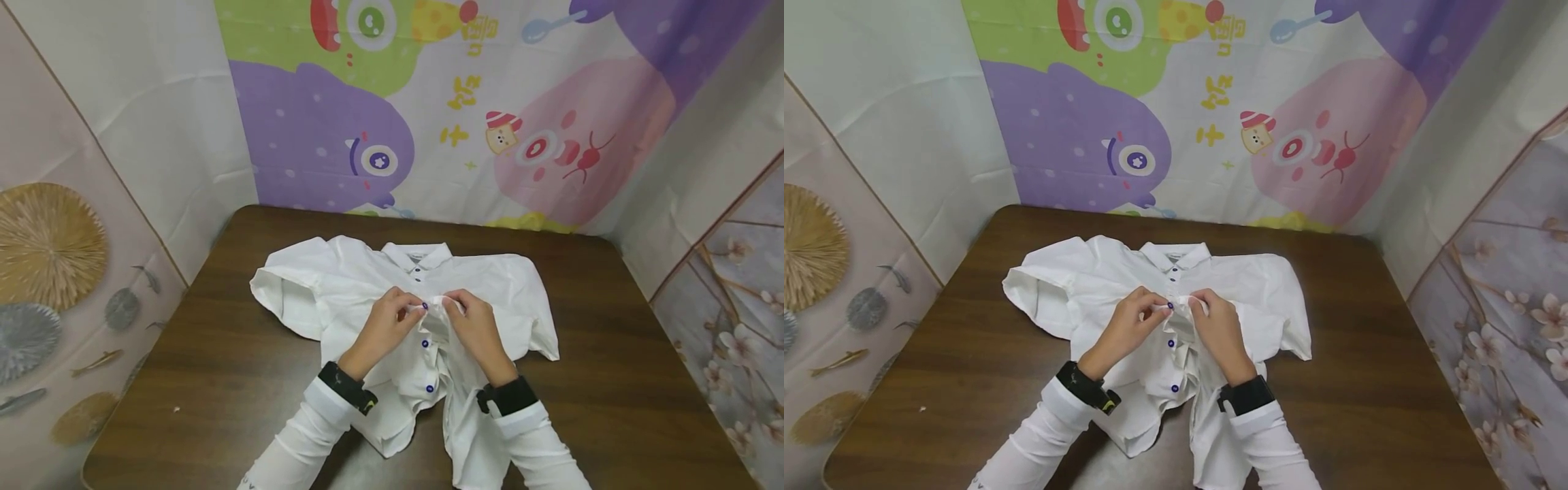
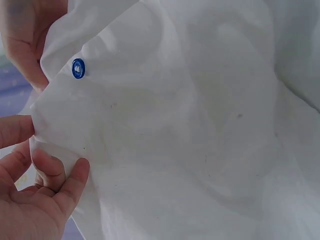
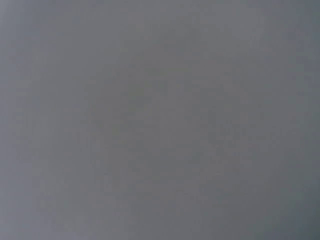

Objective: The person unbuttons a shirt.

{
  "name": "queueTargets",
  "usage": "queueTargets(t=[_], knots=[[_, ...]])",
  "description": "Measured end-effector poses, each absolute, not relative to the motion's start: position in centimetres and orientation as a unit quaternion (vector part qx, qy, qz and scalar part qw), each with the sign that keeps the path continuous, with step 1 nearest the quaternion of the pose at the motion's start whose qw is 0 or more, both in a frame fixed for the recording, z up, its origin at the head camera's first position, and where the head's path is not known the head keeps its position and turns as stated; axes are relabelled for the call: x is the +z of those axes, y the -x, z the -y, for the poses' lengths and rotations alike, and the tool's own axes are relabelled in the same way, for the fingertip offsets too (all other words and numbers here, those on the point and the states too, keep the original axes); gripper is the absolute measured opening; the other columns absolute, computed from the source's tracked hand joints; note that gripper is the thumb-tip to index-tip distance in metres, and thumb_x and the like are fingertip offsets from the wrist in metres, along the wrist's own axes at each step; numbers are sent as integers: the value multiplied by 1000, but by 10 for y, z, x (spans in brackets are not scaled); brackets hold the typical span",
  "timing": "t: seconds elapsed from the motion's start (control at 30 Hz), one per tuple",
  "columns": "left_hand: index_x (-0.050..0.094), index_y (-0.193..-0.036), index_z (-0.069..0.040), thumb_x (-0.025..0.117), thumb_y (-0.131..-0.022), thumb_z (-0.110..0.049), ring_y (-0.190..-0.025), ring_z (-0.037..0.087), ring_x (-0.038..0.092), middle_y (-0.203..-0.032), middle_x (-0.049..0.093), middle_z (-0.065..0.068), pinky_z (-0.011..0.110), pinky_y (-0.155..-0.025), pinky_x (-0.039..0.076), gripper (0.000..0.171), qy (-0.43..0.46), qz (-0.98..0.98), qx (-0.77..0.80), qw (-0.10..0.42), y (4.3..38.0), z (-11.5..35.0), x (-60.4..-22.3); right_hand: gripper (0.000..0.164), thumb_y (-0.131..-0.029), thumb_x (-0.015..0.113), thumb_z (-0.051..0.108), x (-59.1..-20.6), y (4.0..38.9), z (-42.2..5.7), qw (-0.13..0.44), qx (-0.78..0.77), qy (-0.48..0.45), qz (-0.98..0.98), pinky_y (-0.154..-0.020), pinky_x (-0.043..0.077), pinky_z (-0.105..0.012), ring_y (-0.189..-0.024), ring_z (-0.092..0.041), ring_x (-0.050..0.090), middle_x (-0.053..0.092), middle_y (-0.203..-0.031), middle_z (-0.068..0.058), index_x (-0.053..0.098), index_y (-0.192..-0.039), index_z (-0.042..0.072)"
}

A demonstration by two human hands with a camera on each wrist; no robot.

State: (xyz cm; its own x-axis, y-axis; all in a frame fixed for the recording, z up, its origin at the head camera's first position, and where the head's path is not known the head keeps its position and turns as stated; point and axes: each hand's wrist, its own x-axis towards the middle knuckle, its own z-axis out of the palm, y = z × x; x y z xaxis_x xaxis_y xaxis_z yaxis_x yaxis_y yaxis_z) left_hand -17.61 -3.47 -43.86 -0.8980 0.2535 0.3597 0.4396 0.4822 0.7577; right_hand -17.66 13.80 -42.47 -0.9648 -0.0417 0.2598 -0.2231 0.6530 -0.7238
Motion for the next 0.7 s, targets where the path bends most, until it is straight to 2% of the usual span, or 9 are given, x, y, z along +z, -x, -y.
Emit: queueTargets(t=[0.13,0.27,0.3,0.37,0.47,0.57,0.63,0.7], knots=[[68,-94,-3,61,-88,-16,-62,13,43,-73,48,7,21,-56,35,16,200,856,-469,89,175,36,-439,25,-92,56,22,-423,172,-144,86,384,-109,913,-72,46,-43,-79,-29,59,64,-87,-15,62,-111,7],[68,-93,-5,61,-88,-17,-63,11,43,-75,48,6,20,-55,36,15,183,857,-477,68,173,41,-444,32,-92,57,22,-422,163,-153,52,359,-177,915,-81,47,-46,-94,-29,60,64,-103,-13,57,-122,11],[68,-92,-5,61,-87,-16,-63,11,43,-75,48,6,21,-55,36,13,181,857,-478,66,173,43,-446,31,-91,58,20,-423,160,-155,41,352,-193,915,-83,47,-45,-98,-28,59,64,-107,-12,58,-122,11],[68,-90,-5,62,-86,-14,-63,11,43,-74,49,7,20,-56,36,11,176,858,-479,61,171,46,-450,30,-90,59,18,-426,154,-159,20,336,-218,916,-82,48,-41,-97,-25,59,63,-107,-10,61,-119,12],[67,-86,-5,62,-84,-12,-62,11,44,-74,51,7,20,-57,38,9,182,857,-478,60,170,51,-456,25,-89,61,17,-433,141,-165,-11,301,-236,924,-74,41,-31,-83,-16,55,58,-93,-1,66,-113,15],[67,-84,-6,63,-83,-12,-62,11,44,-73,51,6,20,-58,37,8,189,856,-479,51,168,55,-461,23,-84,66,24,-442,128,-167,-22,237,-251,938,-70,36,-28,-81,-15,54,55,-88,3,68,-106,18],[66,-83,-6,62,-83,-12,-62,10,44,-72,50,5,20,-58,37,8,195,855,-479,44,166,57,-464,28,-80,70,31,-448,120,-168,-30,189,-259,947,-69,35,-30,-84,-18,55,56,-90,1,68,-105,18],[67,-83,-6,63,-83,-12,-62,9,43,-72,50,4,20,-58,37,7,197,856,-476,37,165,58,-467,42,-74,73,38,-456,112,-167,-42,142,-263,953,-67,36,-32,-86,-22,54,55,-93,-3,64,-109,18]])
